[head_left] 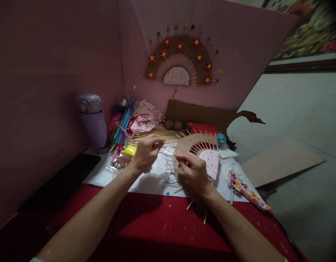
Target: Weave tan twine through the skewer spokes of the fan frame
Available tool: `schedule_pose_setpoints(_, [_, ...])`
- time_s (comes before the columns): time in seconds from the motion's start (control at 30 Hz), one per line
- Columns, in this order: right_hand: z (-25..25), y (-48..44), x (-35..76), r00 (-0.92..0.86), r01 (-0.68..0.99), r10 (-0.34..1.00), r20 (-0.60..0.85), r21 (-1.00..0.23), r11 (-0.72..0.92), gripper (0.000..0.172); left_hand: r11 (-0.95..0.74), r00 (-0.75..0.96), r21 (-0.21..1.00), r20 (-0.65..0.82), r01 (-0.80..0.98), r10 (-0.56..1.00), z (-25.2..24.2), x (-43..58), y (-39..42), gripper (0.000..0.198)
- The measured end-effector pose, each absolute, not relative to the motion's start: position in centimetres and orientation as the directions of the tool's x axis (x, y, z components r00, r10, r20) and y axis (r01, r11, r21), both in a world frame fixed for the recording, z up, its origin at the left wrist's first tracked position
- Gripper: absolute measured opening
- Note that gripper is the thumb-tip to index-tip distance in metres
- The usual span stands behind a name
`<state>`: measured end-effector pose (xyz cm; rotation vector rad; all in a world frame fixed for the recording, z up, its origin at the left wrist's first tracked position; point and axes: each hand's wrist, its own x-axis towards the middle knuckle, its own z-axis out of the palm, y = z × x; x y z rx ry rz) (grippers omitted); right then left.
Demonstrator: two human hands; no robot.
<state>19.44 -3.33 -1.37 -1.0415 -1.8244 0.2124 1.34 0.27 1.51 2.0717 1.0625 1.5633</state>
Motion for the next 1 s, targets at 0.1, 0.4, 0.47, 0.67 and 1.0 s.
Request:
schedule_pose_setpoints(0.1, [-1.3, -3.5, 19.3, -0.198, 0.593, 0.672, 0.713, -0.458, 0.662, 0.016, -0.438, 0.327, 0.884, 0.37, 0.166, 0.87, 1.5, 2.5, -0.7, 0.016])
schedule_pose_setpoints(0.4, [-0.9, -4.0, 19.0, -0.16, 0.667, 0.607, 0.779, -0.368, 0.648, 0.013, -0.118, 0.474, 0.993, 0.116, -0.026, 0.873, 1.6, 2.8, -1.2, 0.021])
schedule_pose_setpoints(0.47, [-0.7, -4.3, 18.9, -0.12, 0.704, 0.574, 0.81, -0.338, 0.625, 0.013, -0.112, 0.438, 0.993, 0.116, -0.034, 0.891, 1.6, 2.9, -1.2, 0.02])
schedule_pose_setpoints(0.67, [-1.0, -4.4, 18.7, -0.208, 0.745, 0.611, 0.763, -0.281, 0.605, 0.008, -0.142, 0.403, 0.99, 0.132, -0.005, 0.906, 1.6, 3.2, -1.4, 0.015])
schedule_pose_setpoints(1.0, [-1.6, -3.9, 18.8, -0.248, 0.752, 0.653, 0.716, -0.283, 0.595, 0.015, -0.685, 0.357, 0.629, 0.585, 0.366, 0.728, 0.1, 3.2, -0.9, 0.01])
